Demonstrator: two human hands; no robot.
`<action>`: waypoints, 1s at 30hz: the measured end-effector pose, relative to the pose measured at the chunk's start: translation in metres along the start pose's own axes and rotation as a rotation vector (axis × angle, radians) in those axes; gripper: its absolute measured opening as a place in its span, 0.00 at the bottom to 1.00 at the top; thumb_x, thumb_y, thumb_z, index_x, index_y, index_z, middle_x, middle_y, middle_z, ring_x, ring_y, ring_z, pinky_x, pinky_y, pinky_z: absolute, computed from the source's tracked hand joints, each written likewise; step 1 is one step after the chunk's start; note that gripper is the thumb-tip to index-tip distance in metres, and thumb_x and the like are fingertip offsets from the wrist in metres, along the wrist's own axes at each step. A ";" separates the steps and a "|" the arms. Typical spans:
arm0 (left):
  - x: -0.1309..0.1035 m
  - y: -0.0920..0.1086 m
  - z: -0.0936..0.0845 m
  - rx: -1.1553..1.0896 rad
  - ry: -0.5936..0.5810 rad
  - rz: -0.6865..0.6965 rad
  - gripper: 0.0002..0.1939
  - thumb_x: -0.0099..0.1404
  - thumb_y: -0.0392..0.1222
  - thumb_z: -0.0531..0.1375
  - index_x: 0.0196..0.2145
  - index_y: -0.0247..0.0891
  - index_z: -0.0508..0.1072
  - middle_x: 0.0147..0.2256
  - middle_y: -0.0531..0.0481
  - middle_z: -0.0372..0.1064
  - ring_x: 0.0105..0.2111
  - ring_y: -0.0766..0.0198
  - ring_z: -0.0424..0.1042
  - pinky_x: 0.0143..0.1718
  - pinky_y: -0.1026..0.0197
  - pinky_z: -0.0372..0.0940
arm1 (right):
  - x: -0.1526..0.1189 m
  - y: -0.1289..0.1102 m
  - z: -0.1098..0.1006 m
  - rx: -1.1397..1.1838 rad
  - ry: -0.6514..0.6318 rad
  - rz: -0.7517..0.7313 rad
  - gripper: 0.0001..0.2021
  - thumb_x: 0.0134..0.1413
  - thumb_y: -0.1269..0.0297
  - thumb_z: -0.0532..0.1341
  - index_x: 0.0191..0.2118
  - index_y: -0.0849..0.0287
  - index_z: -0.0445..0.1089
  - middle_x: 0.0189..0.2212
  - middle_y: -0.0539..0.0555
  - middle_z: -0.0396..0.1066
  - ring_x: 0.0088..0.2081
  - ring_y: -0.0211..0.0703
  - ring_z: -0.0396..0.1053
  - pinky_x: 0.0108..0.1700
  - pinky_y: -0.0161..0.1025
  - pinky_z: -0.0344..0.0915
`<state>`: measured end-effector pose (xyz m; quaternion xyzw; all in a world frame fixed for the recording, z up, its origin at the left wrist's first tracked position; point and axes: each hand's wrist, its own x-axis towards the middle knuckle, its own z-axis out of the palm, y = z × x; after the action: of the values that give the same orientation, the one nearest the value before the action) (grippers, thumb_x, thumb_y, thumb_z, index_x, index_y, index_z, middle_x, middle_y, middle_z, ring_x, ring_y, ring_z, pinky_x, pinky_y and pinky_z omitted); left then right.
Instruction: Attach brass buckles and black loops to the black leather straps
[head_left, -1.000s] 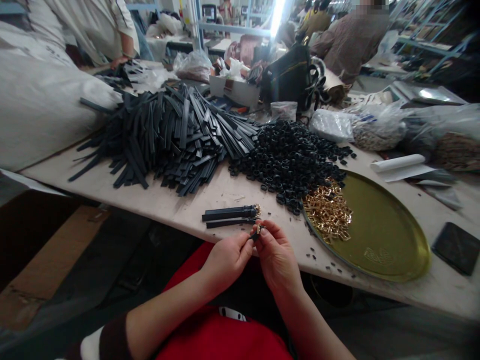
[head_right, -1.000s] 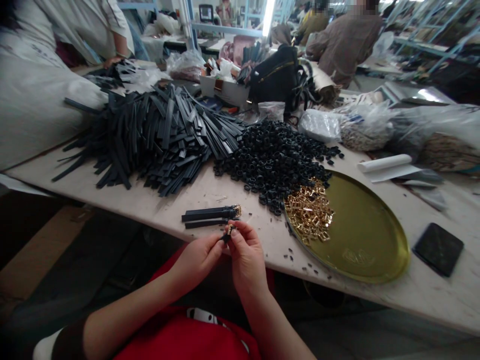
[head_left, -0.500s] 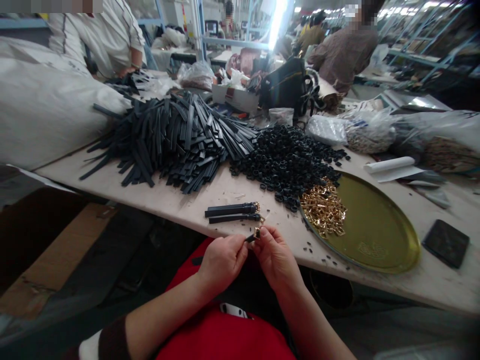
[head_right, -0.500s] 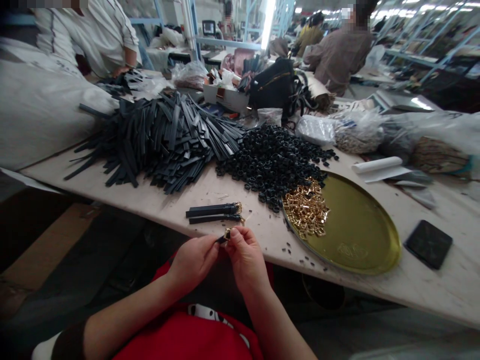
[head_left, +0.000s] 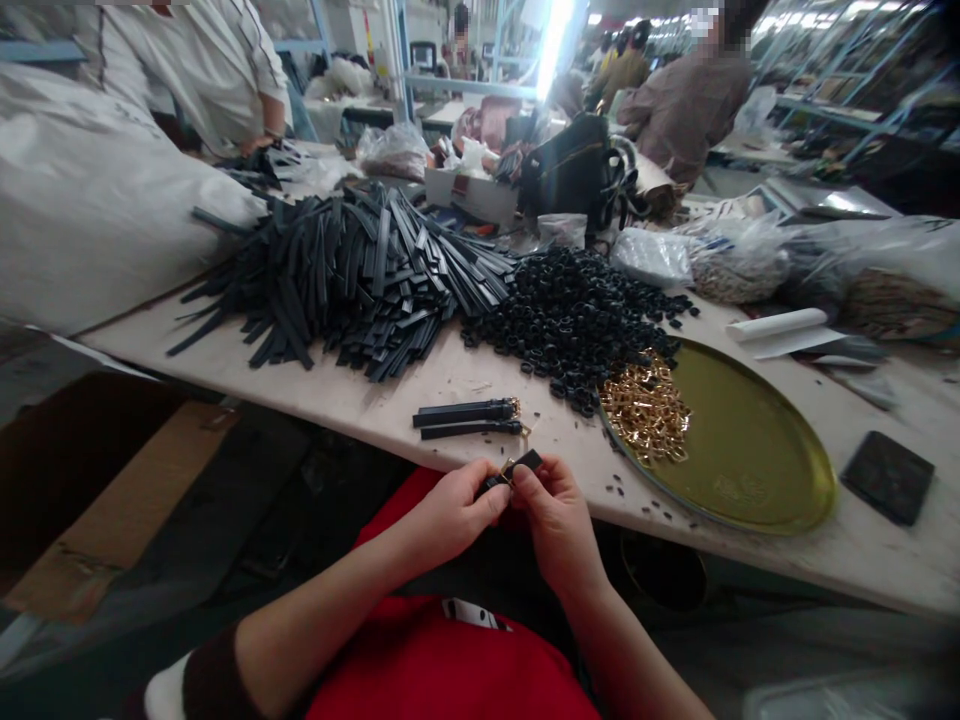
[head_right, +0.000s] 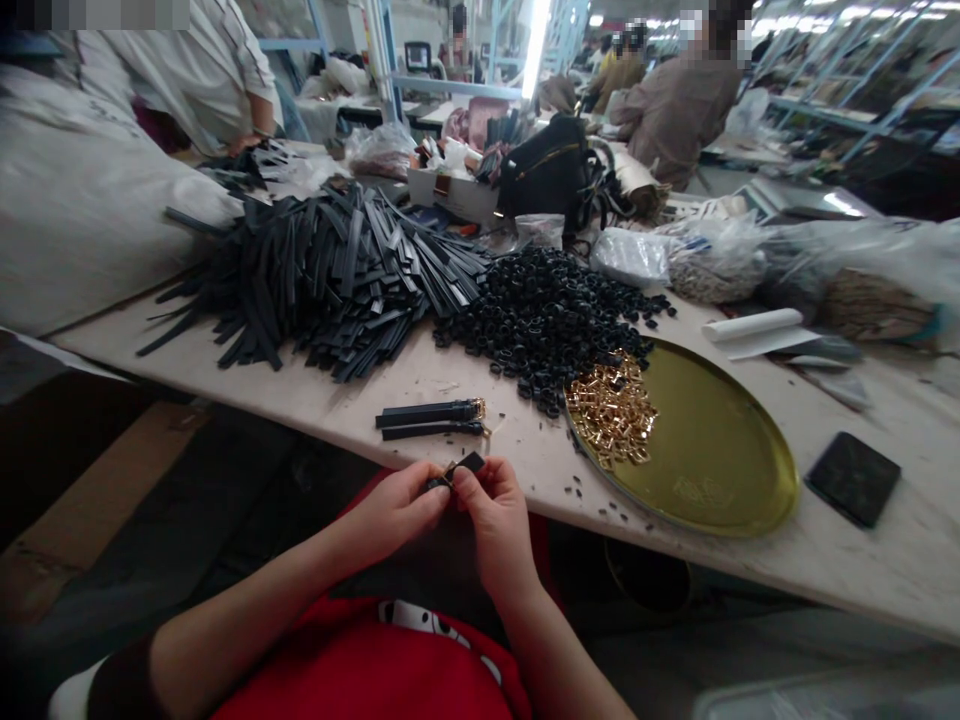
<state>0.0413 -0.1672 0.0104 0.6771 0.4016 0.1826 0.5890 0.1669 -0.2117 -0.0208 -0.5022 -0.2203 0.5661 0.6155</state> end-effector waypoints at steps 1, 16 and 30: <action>0.001 -0.002 0.000 -0.030 -0.004 -0.009 0.09 0.62 0.44 0.50 0.30 0.36 0.63 0.24 0.55 0.61 0.24 0.68 0.59 0.25 0.67 0.54 | 0.001 0.001 -0.001 -0.002 -0.020 0.003 0.11 0.44 0.58 0.65 0.31 0.55 0.63 0.20 0.42 0.61 0.21 0.32 0.58 0.25 0.32 0.57; 0.016 -0.013 -0.004 -0.091 -0.049 -0.163 0.13 0.61 0.48 0.51 0.27 0.35 0.63 0.22 0.55 0.60 0.19 0.72 0.56 0.19 0.69 0.51 | 0.012 0.009 -0.008 -0.092 -0.042 0.090 0.11 0.49 0.55 0.60 0.27 0.58 0.64 0.20 0.46 0.63 0.23 0.35 0.60 0.28 0.34 0.58; 0.012 -0.013 0.002 0.097 0.052 -0.103 0.10 0.60 0.42 0.50 0.24 0.36 0.62 0.23 0.55 0.62 0.25 0.68 0.60 0.25 0.66 0.53 | 0.002 0.009 -0.018 -0.782 -0.039 -0.602 0.02 0.52 0.65 0.57 0.31 0.56 0.65 0.31 0.52 0.70 0.34 0.42 0.67 0.38 0.40 0.62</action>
<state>0.0461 -0.1599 -0.0050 0.6783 0.4596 0.1497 0.5534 0.1778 -0.2173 -0.0367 -0.5991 -0.5630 0.2475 0.5128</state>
